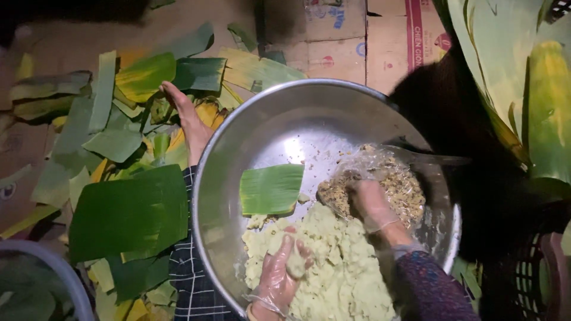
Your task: Preparing food portions by shaping paste and placing them on banana leaves, including trimming leaves with scissors.
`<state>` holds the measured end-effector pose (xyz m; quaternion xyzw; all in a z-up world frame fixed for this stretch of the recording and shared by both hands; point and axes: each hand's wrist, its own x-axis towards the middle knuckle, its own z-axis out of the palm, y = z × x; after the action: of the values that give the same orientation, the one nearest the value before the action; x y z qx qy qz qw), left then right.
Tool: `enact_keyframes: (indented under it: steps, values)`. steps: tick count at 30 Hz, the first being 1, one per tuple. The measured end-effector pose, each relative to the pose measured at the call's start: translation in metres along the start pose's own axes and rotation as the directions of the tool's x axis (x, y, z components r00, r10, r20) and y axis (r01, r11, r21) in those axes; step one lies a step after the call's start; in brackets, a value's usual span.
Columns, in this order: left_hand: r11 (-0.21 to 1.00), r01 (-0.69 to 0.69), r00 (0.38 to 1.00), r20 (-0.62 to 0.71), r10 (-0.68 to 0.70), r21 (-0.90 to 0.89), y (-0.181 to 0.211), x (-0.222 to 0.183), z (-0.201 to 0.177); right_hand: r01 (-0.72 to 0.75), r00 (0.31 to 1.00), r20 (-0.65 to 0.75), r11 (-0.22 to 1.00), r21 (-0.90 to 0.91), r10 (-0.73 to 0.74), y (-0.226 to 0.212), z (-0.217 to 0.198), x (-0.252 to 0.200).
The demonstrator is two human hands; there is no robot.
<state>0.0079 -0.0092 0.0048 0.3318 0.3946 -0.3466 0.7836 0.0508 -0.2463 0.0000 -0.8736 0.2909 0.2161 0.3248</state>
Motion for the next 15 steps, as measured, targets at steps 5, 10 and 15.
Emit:
enact_keyframes:
  steps: [5, 10, 15]
  values:
    - [0.983, -0.167, 0.977, 0.145, 0.156, 0.072, 0.003, -0.021, 0.016, 0.111, 0.989, -0.062, 0.953, -0.282, -0.133, 0.028, 0.013, 0.031]
    - [0.981, -0.162, 0.987, 0.011, 0.162, 0.106, 0.011, -0.033, 0.022, 0.252, 0.968, -0.059, 0.92, 0.302, -0.246, -0.028, -0.022, -0.084]
    - [0.978, -0.208, 0.916, 0.346, 0.205, -0.027, 0.001, -0.018, 0.003, 0.477, 0.861, -0.022, 0.79, 0.385, -0.508, -0.053, 0.047, -0.125]
